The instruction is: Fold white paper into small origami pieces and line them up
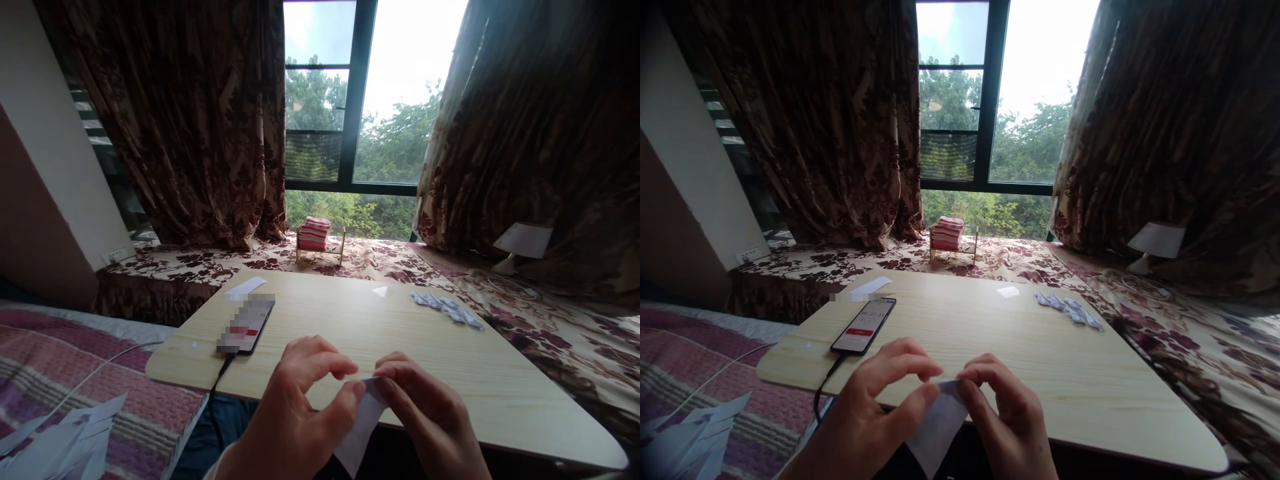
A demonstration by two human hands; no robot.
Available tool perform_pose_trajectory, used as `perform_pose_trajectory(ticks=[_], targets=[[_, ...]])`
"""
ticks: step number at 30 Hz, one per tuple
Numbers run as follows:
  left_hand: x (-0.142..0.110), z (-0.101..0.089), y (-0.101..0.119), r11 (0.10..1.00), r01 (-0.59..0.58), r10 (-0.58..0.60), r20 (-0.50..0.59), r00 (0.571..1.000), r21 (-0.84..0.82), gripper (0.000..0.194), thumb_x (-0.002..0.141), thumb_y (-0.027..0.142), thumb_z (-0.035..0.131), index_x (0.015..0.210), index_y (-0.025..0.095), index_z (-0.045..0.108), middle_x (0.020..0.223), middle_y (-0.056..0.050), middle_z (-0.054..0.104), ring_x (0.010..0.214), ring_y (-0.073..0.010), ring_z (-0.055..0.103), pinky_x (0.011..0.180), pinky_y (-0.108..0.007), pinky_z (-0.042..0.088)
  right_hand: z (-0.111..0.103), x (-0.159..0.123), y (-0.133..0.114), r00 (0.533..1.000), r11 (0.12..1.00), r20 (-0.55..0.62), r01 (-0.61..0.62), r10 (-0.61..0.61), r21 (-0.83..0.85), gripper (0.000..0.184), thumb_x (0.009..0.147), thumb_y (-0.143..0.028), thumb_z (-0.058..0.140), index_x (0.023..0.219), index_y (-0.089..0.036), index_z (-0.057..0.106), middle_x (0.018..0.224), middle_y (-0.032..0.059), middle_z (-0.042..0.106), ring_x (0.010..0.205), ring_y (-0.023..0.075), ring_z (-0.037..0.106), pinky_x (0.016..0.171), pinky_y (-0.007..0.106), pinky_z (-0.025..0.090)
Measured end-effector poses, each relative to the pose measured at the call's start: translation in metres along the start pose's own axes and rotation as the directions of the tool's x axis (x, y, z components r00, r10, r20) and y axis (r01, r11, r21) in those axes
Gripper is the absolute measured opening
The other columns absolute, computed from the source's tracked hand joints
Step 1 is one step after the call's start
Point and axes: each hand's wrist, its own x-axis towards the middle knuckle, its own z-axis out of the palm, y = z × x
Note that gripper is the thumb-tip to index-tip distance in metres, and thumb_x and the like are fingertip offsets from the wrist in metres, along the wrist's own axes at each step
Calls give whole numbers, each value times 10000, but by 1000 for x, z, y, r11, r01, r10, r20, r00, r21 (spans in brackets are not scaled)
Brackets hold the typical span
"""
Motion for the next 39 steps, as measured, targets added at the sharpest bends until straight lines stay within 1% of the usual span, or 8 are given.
perform_pose_trajectory(ticks=[3,12,15,20,24,30,34,39], targets=[[1,3,3,999,-31,28,79,997,44,162,837,163,553,748,179,687,762,-40,638,816,-182,584,817,-311,447,1,2,-3,999,999,31,33,-32,-19,119,838,-285,628,775,-195,671,740,48,606,688,174,585,589,248,503],[0,0,5,995,-74,65,119,991,73,224,873,167,520,704,172,667,716,-34,611,782,-172,556,796,-312,432,1,2,-6,995,998,78,65,-63,-24,128,866,-275,594,795,-195,664,768,48,618,710,169,595,614,248,502],[0,2,4,989,-89,80,85,993,116,227,875,163,517,705,176,666,709,-28,611,773,-169,556,828,-327,422,1,1,-3,995,997,74,66,-62,-49,126,871,-279,588,811,-197,663,780,46,626,720,169,604,627,244,511],[-3,5,1,989,-69,77,-59,995,127,208,884,176,506,739,170,655,739,-36,615,786,-176,575,777,-306,439,0,-4,4,998,993,-54,34,-41,-115,95,862,-290,602,929,-228,627,874,35,660,820,176,631,731,244,522],[-4,6,1,995,-51,62,-122,991,91,200,876,171,519,720,172,644,721,-32,616,747,-168,583,720,-275,452,1,-6,3,997,993,8,73,-72,-96,56,893,-277,554,912,-234,583,882,25,627,851,163,611,747,234,502],[-5,7,-2,994,-65,77,-145,986,86,179,867,161,534,726,180,644,721,-26,619,734,-162,586,714,-262,457,3,-3,-2,999,993,18,45,-44,-107,74,901,-281,542,881,-222,581,865,27,611,839,167,595,733,240,486],[-7,9,-2,992,-84,99,-156,983,99,160,856,146,547,744,184,655,734,-23,626,749,-160,589,751,-268,459,3,-3,-2,997,998,72,34,-29,-58,80,910,-270,526,861,-215,556,855,30,590,824,168,579,731,260,476],[-6,9,-1,995,-59,69,-139,988,76,162,854,162,552,741,177,666,735,-27,628,762,-162,595,754,-265,469,6,-1,-1,998,1000,61,-14,13,16,122,899,-286,552,803,-212,538,835,19,568,787,149,547,697,244,452]])
